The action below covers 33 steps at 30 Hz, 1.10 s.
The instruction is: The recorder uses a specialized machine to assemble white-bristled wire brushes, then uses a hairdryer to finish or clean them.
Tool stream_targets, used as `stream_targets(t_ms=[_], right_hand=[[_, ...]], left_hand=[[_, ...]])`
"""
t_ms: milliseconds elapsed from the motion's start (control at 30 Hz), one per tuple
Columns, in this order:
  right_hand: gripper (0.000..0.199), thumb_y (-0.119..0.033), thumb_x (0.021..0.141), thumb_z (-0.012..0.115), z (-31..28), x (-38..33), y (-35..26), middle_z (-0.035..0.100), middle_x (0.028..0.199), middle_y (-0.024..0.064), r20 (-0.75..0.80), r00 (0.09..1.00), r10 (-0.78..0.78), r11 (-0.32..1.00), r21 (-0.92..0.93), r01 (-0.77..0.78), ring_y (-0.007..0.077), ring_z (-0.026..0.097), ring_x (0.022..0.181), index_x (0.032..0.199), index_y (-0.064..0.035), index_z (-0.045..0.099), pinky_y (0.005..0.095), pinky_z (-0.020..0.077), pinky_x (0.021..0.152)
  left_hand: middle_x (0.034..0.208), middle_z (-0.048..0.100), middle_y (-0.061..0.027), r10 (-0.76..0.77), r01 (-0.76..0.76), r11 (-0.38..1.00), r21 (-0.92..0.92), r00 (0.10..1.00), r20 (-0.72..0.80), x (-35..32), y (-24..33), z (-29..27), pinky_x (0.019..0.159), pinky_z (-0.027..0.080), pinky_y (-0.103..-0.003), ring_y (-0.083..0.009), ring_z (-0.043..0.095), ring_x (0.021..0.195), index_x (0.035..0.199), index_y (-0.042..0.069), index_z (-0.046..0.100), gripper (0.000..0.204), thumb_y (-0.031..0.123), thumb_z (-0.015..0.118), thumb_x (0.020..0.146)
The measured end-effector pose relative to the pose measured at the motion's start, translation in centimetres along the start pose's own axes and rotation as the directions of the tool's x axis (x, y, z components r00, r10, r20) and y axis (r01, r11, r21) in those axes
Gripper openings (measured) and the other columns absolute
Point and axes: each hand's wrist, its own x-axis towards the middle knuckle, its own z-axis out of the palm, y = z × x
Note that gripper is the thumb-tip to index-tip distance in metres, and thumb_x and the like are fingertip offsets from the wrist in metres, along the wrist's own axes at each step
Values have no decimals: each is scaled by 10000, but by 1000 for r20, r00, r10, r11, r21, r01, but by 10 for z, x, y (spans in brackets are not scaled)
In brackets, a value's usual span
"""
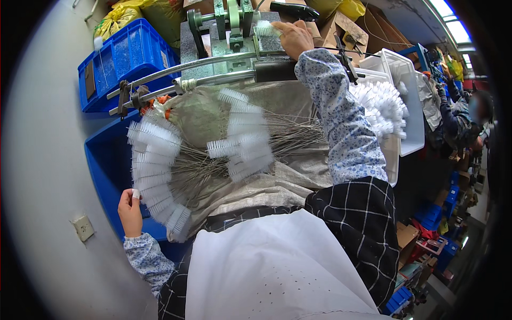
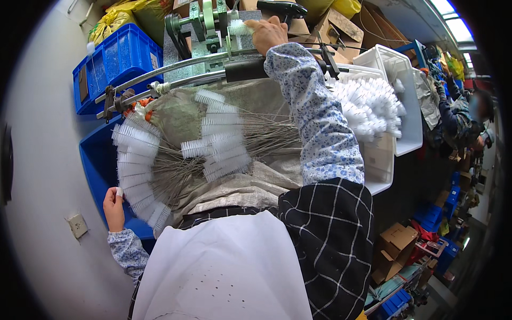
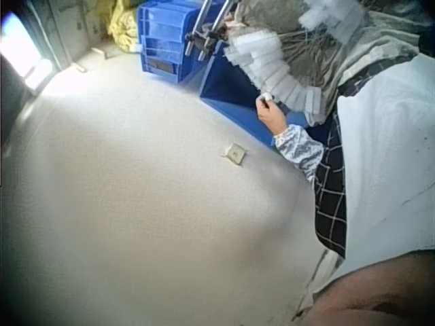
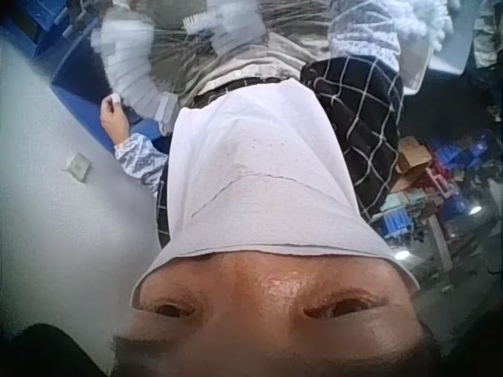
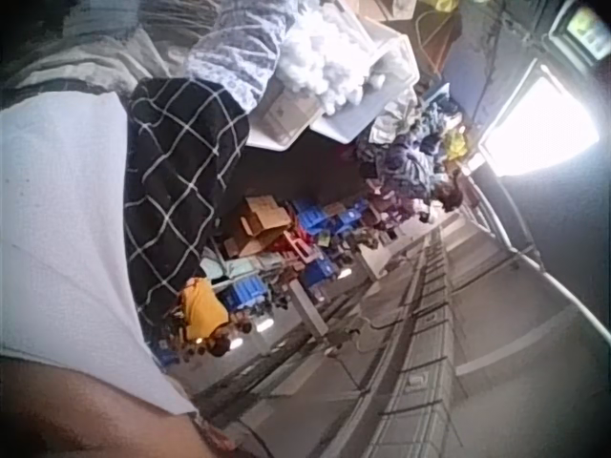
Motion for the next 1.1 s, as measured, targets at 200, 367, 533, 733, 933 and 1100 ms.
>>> stream_targets(t_ms=[200, 367, 533, 733, 933, 1100], right_hand=[[513, 42, 769, 370, 15, 16, 7, 509, 1116, 32, 114, 991, -74, 993, -86, 84, 180, 356, 1115, 1176, -259, 451, 379, 208, 909], [477, -260, 775, 510, 11, 5, 23, 451, 1158, 45, -32, 996, -88, 991, -108, 84, 207, 331, 1106, 1228, -214, 367, 423, 214, 900], [463, -288, 754, 524, -10, -23, 21, 475, 1135, 49, -27, 977, 211, 968, -131, -213, 218, 367, 1079, 1188, -158, 429, 420, 257, 886], [395, -242, 753, 519, 6, -17, 10, 527, 1103, 45, -49, 985, 164, 977, 142, -156, 221, 496, 1014, 1128, -123, 493, 424, 342, 828], [385, -241, 765, 510, 6, -14, -34, 517, 1111, 90, -32, 989, 142, 987, 84, -139, 245, 497, 1010, 1117, -85, 497, 389, 372, 835], [380, -214, 763, 509, 5, -10, -55, 516, 1111, 94, 29, 989, 143, 984, 102, -145, 245, 497, 1010, 1113, -67, 493, 404, 364, 818]], left_hand=[[735, 513, -6, 115, -134, 988, -77, 970, -213, 11, 5, 6, 584, 379, -207, -76, 450, 655, 862, 3, 510, 135, 123, 450, 844], [941, 495, -48, -26, -123, 956, -268, 871, -491, 19, -50, -17, 763, 389, -227, -122, 473, 862, 1028, -1, 463, 212, 129, 397, 875], [1007, 476, -119, 55, -287, 945, -155, 609, -791, 10, -16, -67, 810, 421, -306, -208, 492, 942, 1040, -12, 466, 260, 180, 400, 877], [1021, 476, -146, 135, -568, 808, -154, 433, -891, 14, 19, -98, 804, 455, -386, -268, 507, 942, 1041, -16, 462, 271, 184, 415, 863], [1060, 442, -130, 145, -531, 837, -135, 452, -880, 9, 34, -80, 826, 442, -393, -255, 485, 978, 1068, 3, 451, 266, 168, 404, 865], [1014, 447, -139, 151, -552, 823, -133, 438, -886, 11, 41, -78, 823, 439, -376, -237, 498, 926, 1047, -31, 437, 280, 183, 357, 885]])
